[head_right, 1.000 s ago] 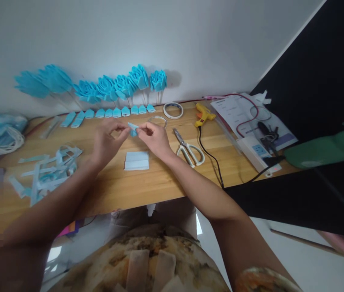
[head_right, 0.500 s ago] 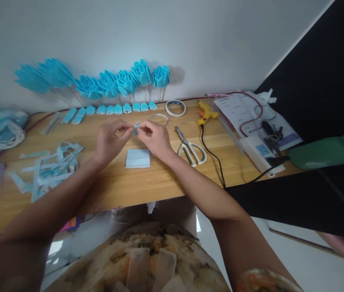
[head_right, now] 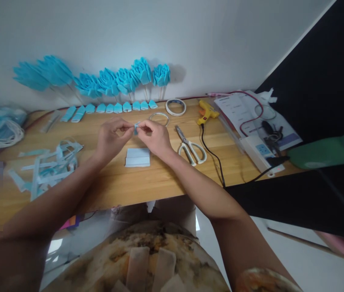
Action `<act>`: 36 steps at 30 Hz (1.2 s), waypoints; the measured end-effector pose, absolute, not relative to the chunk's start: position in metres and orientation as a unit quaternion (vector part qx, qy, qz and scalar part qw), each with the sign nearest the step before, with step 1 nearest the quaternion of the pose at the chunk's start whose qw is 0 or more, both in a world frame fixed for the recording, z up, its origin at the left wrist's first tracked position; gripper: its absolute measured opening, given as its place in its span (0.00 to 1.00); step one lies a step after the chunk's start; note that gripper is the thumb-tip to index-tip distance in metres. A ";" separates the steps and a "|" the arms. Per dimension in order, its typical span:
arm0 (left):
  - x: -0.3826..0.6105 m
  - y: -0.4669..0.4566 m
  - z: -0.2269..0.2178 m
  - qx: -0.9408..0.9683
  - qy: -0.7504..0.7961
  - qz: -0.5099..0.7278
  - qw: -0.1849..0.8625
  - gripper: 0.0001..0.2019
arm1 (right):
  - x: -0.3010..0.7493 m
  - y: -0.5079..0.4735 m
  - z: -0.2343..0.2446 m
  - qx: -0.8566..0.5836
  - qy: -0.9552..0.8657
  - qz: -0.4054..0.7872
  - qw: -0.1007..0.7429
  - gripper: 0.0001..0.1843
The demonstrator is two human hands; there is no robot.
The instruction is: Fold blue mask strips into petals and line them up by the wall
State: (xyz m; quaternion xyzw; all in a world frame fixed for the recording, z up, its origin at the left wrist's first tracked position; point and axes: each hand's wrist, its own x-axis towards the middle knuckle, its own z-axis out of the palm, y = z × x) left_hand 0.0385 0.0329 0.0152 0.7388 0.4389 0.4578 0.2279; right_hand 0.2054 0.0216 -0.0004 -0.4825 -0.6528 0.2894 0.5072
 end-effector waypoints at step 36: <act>0.027 0.054 0.007 0.541 0.409 0.498 0.541 0.14 | 0.210 0.026 0.002 -0.427 -0.503 0.536 0.527 0.16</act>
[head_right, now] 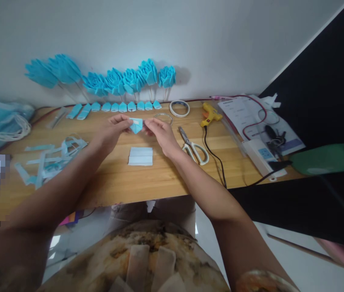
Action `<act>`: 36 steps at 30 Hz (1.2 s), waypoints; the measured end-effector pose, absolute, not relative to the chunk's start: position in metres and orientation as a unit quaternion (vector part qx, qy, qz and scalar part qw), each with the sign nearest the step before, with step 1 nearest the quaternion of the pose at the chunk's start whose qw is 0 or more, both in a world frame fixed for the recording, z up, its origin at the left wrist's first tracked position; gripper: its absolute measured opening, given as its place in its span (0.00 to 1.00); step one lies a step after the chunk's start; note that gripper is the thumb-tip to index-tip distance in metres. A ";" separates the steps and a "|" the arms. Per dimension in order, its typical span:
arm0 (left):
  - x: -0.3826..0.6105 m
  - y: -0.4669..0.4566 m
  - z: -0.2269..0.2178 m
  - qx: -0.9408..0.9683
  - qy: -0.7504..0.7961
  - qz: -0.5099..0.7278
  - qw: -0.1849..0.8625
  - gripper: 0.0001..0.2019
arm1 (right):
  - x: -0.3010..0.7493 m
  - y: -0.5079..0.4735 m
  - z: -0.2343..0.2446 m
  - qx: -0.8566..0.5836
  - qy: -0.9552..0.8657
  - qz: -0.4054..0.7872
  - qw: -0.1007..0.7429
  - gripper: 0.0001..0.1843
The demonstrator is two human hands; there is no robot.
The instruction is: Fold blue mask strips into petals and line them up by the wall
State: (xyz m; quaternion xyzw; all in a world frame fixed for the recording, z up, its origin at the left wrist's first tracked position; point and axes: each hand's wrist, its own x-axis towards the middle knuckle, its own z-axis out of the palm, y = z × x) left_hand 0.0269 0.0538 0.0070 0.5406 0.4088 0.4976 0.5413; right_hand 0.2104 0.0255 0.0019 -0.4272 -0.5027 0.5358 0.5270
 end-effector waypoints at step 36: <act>0.039 0.047 -0.002 0.591 0.430 0.517 0.446 0.05 | 0.219 0.034 -0.001 -0.433 -0.602 0.375 0.556 0.13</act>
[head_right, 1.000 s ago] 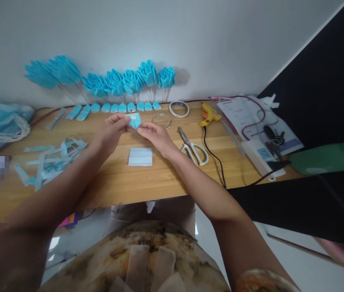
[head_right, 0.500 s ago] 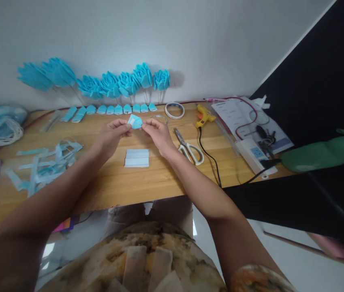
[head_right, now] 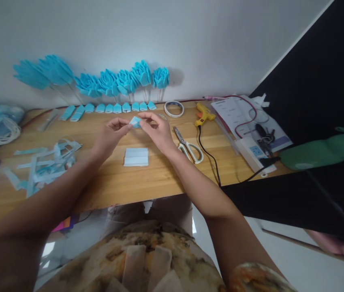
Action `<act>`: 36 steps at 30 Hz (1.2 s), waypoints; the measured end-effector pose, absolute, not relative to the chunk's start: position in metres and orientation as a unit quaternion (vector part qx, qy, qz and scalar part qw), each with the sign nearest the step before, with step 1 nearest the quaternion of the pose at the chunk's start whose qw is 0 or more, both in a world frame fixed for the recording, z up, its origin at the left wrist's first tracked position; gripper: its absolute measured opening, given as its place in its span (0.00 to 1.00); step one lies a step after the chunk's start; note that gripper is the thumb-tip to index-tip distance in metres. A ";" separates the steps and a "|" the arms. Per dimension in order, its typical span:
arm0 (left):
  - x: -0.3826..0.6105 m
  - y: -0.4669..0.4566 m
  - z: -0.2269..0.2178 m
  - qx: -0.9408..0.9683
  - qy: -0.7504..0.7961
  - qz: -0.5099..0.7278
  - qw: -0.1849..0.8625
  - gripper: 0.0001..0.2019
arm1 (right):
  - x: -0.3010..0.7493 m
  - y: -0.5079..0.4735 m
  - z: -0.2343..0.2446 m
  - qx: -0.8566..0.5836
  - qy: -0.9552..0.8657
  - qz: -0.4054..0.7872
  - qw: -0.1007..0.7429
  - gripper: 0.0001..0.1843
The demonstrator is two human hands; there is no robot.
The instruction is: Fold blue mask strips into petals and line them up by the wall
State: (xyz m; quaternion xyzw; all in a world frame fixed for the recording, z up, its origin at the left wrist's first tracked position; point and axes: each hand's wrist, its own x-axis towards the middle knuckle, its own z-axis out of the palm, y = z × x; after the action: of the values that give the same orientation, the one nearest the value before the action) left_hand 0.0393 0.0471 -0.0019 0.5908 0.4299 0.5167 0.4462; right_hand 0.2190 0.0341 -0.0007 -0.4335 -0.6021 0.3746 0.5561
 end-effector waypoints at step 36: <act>0.003 0.066 0.040 0.544 0.467 0.540 0.441 0.06 | 0.221 0.036 -0.012 -0.452 -0.607 0.297 0.582 0.11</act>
State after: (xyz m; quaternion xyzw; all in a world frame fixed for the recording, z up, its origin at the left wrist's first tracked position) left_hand 0.0031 0.0661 0.0400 0.5435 0.4672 0.5399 0.4414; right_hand 0.2206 0.0365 -0.0120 -0.4524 -0.6072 0.2973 0.5816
